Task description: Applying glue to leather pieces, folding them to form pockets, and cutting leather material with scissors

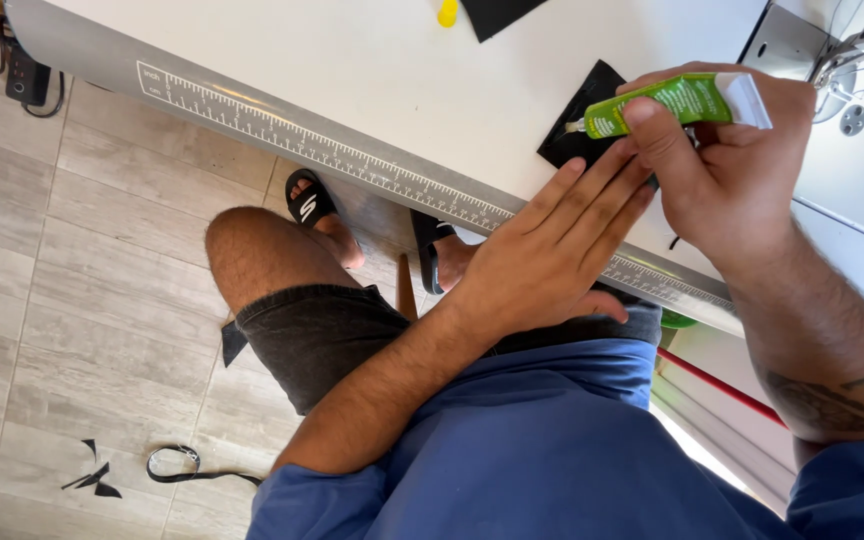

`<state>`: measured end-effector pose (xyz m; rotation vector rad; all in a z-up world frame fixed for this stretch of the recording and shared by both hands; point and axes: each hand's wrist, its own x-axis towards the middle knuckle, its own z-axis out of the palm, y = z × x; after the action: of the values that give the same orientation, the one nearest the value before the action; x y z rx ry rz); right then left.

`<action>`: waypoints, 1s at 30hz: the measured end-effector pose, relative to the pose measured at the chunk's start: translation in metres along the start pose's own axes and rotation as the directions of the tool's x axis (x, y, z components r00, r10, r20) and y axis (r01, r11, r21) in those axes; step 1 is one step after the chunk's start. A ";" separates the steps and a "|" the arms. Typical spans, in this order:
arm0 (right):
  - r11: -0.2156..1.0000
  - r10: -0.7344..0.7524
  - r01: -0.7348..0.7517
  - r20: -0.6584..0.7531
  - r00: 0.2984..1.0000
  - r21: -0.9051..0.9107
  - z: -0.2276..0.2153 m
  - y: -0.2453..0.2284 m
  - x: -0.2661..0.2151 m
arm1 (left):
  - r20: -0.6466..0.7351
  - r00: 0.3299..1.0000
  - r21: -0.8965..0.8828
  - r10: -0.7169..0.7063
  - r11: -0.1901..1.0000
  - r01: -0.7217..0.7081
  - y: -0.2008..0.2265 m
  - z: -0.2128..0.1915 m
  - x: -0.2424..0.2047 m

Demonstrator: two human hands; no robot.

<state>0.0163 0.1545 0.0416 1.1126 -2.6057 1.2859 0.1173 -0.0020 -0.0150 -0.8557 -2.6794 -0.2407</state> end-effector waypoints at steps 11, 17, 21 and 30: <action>0.989 -0.131 0.137 0.120 0.984 -0.046 0.008 -0.013 0.005 | -0.405 0.872 -0.163 -0.276 0.960 0.228 -0.019 -0.010 -0.036; 0.983 -0.158 0.169 0.143 0.977 -0.069 0.008 -0.011 0.004 | -0.398 0.890 -0.157 -0.222 0.973 0.172 -0.029 -0.005 -0.031; 0.985 -0.145 0.157 0.154 0.977 -0.070 0.005 -0.017 0.001 | -0.373 0.906 -0.068 -0.199 0.980 0.187 -0.030 -0.001 -0.034; 0.970 -0.130 0.164 0.191 0.973 -0.178 -0.016 -0.005 -0.030 | -0.402 0.889 -0.106 -0.221 0.975 0.195 -0.033 0.007 -0.032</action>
<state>0.0374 0.1811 0.0458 1.4122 -2.6372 0.9221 0.1209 -0.0439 -0.0347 -0.4641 -2.3671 -0.4988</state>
